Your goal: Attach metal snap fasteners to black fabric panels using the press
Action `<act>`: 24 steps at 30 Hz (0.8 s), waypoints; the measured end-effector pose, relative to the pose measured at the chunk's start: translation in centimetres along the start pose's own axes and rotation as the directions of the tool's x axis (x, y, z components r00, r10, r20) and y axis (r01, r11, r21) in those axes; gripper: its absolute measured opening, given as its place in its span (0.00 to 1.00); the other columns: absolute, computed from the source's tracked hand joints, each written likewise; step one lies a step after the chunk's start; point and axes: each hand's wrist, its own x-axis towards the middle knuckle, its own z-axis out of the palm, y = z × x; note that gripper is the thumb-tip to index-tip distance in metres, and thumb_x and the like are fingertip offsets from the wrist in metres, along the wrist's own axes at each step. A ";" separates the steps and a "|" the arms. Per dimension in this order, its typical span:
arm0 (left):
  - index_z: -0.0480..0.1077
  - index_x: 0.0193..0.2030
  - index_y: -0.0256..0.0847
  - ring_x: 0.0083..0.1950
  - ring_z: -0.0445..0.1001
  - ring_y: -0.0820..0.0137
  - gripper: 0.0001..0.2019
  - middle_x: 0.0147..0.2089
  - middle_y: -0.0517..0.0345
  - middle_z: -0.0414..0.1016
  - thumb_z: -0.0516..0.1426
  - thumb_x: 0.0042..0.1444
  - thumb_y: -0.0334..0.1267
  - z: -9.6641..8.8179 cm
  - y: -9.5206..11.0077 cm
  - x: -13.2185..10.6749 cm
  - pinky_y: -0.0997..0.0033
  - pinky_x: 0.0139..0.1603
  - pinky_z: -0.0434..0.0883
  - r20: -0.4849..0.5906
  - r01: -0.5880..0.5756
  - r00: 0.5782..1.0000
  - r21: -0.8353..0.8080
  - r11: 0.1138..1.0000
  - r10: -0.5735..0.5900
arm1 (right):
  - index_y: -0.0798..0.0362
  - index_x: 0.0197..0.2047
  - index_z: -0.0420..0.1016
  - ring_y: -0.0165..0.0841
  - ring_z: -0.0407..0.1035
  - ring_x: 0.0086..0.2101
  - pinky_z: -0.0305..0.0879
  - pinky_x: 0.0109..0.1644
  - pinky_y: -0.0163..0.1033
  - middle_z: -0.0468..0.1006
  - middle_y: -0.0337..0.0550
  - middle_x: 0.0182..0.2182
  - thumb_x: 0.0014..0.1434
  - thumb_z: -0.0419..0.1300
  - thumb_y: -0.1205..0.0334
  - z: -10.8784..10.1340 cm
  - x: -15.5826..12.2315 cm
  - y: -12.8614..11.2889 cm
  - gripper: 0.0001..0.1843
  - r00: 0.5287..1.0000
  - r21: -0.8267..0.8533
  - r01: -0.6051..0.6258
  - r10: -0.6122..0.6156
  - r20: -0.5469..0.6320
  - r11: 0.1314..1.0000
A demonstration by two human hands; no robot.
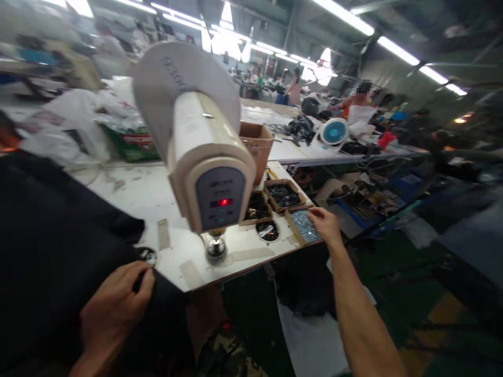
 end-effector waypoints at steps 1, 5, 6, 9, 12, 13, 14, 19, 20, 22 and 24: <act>0.75 0.46 0.46 0.49 0.79 0.58 0.11 0.51 0.53 0.80 0.53 0.66 0.44 -0.1 0.0 -0.1 0.59 0.48 0.73 0.021 0.022 1.000 0.038 0.999 -0.023 | 0.56 0.45 0.82 0.41 0.79 0.35 0.76 0.44 0.47 0.85 0.51 0.37 0.54 0.67 0.48 0.5 -0.6 -0.7 0.22 1.000 0.032 0.007 -0.007 -0.009 0.999; 0.76 0.44 0.45 0.50 0.79 0.62 0.10 0.50 0.55 0.81 0.53 0.67 0.41 -0.3 0.1 -0.1 0.64 0.51 0.72 0.043 0.046 0.998 0.032 0.998 -0.047 | 0.53 0.43 0.83 0.39 0.80 0.38 0.77 0.48 0.47 0.85 0.49 0.40 0.47 0.76 0.48 4.5 -4.4 -5.0 0.23 0.999 0.313 0.018 -0.026 0.019 0.950; 0.76 0.44 0.45 0.50 0.79 0.62 0.10 0.50 0.56 0.81 0.54 0.67 0.41 -0.4 0.1 -0.2 0.65 0.51 0.72 0.044 0.055 0.997 0.032 0.998 -0.056 | 0.52 0.44 0.83 0.39 0.80 0.38 0.77 0.48 0.47 0.86 0.48 0.41 0.47 0.77 0.50 5.9 -5.8 -6.4 0.24 0.997 0.392 -0.011 -0.019 0.072 0.920; 0.76 0.44 0.45 0.49 0.78 0.62 0.09 0.50 0.56 0.81 0.54 0.67 0.41 -0.6 0.2 -0.4 0.65 0.50 0.72 0.044 0.071 0.996 0.026 0.997 -0.072 | 0.50 0.43 0.84 0.40 0.80 0.45 0.78 0.51 0.47 0.84 0.48 0.50 0.47 0.78 0.53 10.3 -10.1 -10.4 0.20 0.970 0.564 -0.152 0.013 0.243 0.812; 0.75 0.44 0.44 0.49 0.78 0.62 0.08 0.49 0.55 0.81 0.54 0.67 0.40 -0.8 0.3 -0.5 0.65 0.49 0.72 0.038 0.068 0.997 0.026 0.997 -0.069 | 0.51 0.37 0.85 0.43 0.77 0.54 0.75 0.58 0.47 0.81 0.48 0.57 0.47 0.78 0.54 14.2 -12.8 -13.2 0.15 0.924 0.643 -0.287 0.027 0.382 0.710; 0.75 0.44 0.44 0.49 0.78 0.62 0.08 0.49 0.55 0.81 0.54 0.67 0.39 -0.8 0.3 -0.5 0.65 0.49 0.72 0.035 0.061 0.997 0.025 0.998 -0.062 | 0.51 0.37 0.84 0.42 0.77 0.54 0.75 0.58 0.47 0.82 0.48 0.56 0.47 0.78 0.54 15.2 -13.3 -13.8 0.16 0.912 0.656 -0.320 0.034 0.410 0.684; 0.75 0.45 0.44 0.49 0.79 0.62 0.08 0.49 0.54 0.81 0.54 0.66 0.39 -0.8 0.2 -0.4 0.65 0.49 0.72 0.034 0.053 0.998 0.024 0.998 -0.054 | 0.51 0.36 0.84 0.42 0.78 0.52 0.76 0.57 0.46 0.83 0.48 0.53 0.46 0.78 0.53 16.0 -13.6 -14.3 0.16 0.901 0.664 -0.348 0.042 0.431 0.662; 0.75 0.44 0.44 0.48 0.79 0.62 0.08 0.49 0.54 0.81 0.54 0.66 0.39 -0.7 0.1 -0.4 0.65 0.47 0.72 0.018 0.050 0.999 0.019 0.999 -0.051 | 0.51 0.35 0.82 0.33 0.80 0.36 0.79 0.46 0.39 0.85 0.40 0.33 0.47 0.78 0.50 17.4 -14.3 -15.6 0.17 0.849 0.679 -0.453 0.047 0.526 0.578; 0.75 0.43 0.44 0.48 0.79 0.62 0.08 0.49 0.54 0.81 0.54 0.66 0.39 -0.7 0.1 -0.4 0.65 0.48 0.72 0.017 0.054 0.998 0.019 0.998 -0.055 | 0.51 0.35 0.82 0.32 0.79 0.35 0.79 0.45 0.38 0.85 0.40 0.32 0.48 0.77 0.50 17.4 -14.3 -15.6 0.17 0.844 0.676 -0.458 0.045 0.534 0.576; 0.75 0.43 0.44 0.49 0.78 0.62 0.08 0.49 0.55 0.81 0.54 0.67 0.39 -0.7 0.2 -0.4 0.64 0.49 0.71 0.023 0.058 0.998 0.020 0.998 -0.058 | 0.52 0.35 0.82 0.31 0.79 0.34 0.79 0.46 0.37 0.84 0.39 0.32 0.49 0.77 0.51 17.4 -14.2 -15.5 0.17 0.839 0.662 -0.453 0.035 0.543 0.597; 0.75 0.43 0.43 0.49 0.78 0.62 0.09 0.49 0.55 0.81 0.54 0.67 0.39 -0.8 0.2 -0.4 0.64 0.49 0.71 0.028 0.063 0.998 0.018 0.998 -0.063 | 0.52 0.35 0.82 0.31 0.79 0.35 0.79 0.48 0.38 0.84 0.40 0.33 0.50 0.77 0.51 17.4 -14.1 -15.3 0.16 0.828 0.641 -0.444 0.013 0.560 0.626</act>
